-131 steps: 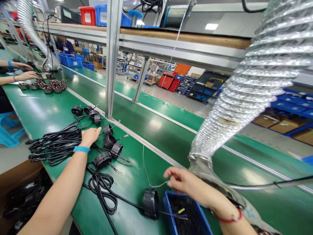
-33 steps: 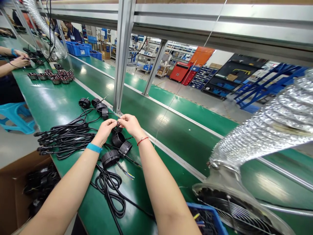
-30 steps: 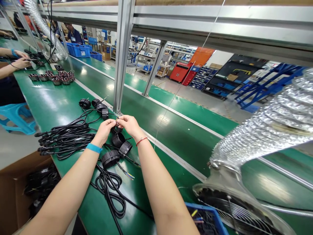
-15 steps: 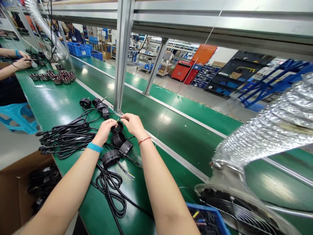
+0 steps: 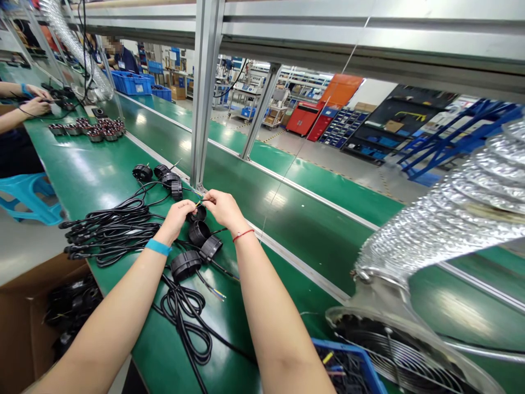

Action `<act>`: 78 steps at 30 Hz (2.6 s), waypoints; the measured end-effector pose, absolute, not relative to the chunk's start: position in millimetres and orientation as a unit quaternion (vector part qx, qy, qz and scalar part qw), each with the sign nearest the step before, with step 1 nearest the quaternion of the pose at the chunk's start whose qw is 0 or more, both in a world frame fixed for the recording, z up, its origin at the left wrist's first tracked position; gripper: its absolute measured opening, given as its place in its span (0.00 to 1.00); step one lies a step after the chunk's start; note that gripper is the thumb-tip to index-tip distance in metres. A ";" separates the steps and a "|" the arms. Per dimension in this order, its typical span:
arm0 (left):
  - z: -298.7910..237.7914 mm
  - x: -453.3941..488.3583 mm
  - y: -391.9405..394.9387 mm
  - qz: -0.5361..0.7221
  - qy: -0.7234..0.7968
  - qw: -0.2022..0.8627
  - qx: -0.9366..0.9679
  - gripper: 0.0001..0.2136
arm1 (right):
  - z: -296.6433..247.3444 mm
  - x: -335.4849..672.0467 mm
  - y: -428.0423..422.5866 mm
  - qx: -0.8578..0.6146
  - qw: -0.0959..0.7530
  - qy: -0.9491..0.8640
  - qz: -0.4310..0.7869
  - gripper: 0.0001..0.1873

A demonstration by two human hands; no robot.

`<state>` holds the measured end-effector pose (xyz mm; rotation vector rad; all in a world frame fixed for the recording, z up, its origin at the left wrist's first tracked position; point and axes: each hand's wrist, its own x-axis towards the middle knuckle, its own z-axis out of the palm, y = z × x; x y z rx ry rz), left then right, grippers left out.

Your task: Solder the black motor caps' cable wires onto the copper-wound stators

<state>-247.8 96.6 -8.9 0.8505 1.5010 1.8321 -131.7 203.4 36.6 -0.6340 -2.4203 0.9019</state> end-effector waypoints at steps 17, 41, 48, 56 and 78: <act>-11.0 -250.4 96.5 0.667 0.577 0.312 0.354 0.05 | 50.8 -120.9 206.2 -0.222 0.163 -0.873 0.402 0.06; -10.7 -249.0 95.5 0.667 0.591 0.275 0.360 0.09 | 29.7 -135.4 204.3 -0.223 0.180 -0.779 0.558 0.07; -10.2 -246.4 97.0 0.681 0.592 0.270 0.338 0.09 | 23.5 -135.8 203.7 -0.211 0.187 -0.726 0.627 0.18; -11.7 -248.3 97.8 0.689 0.587 0.271 0.326 0.07 | 15.5 -141.5 209.1 -0.259 0.237 -0.754 0.556 0.16; -9.3 -249.3 96.6 0.679 0.598 0.273 0.328 0.06 | 39.8 -131.4 195.8 -0.229 0.224 -0.912 0.257 0.07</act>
